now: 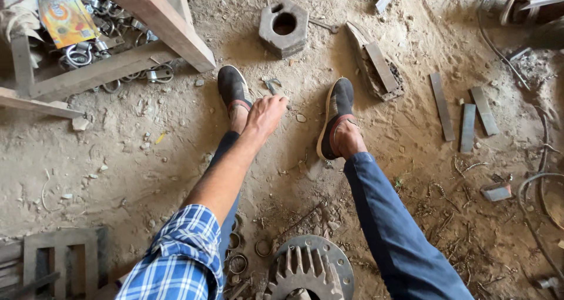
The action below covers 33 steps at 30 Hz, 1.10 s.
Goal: The person sits on the workshop floor and uses a hammer to tap a metal ring onto a gear. They then use a chisel and hammer to adjust the ring's position on the gear.
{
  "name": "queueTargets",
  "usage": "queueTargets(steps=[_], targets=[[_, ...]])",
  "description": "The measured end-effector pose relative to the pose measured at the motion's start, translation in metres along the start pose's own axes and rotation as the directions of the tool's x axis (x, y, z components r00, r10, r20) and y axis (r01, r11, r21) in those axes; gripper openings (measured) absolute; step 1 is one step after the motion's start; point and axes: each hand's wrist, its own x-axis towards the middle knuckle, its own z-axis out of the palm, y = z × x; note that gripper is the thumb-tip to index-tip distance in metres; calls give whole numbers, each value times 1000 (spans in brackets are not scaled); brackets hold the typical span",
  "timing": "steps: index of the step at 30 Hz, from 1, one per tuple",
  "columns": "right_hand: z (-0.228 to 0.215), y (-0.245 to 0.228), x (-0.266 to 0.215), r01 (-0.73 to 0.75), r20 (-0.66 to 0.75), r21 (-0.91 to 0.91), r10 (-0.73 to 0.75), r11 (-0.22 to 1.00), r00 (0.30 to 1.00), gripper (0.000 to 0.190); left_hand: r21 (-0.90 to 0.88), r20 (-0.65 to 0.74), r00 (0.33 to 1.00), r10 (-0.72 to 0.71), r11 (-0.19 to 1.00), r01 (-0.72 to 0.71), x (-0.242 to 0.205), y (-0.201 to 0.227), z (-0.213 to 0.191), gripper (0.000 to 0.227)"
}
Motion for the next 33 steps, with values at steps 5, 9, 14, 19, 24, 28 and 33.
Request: queueTargets(steps=[5,9,14,19,24,28,33], targets=[[25,14,-42,103,-193,86,-85,991,978,18,-50,87,990,-107,992,112,-12,-2,21,27],[53,33,-98,14,-17,89,-12,996,1000,16,10,-84,996,32,999,-31,-3,5,52,38],[72,40,-131,-162,-20,-53,161,985,987,11,128,-39,997,67,990,-62,26,10,63,10],[85,50,-103,-816,-150,-444,867,370,475,12,-320,-177,965,-191,939,127,34,7,-12,6],[87,40,9,67,-811,-24,-20,-997,-584,17,-963,246,828,-503,-27,269,10,11,-138,9],[100,69,247,-454,-615,767,-318,-453,-722,19,-816,383,828,-410,-569,96,-54,30,-225,12],[163,167,474,-566,-416,804,-506,185,-756,63,-753,420,817,-394,-655,71,-153,81,-272,7]])
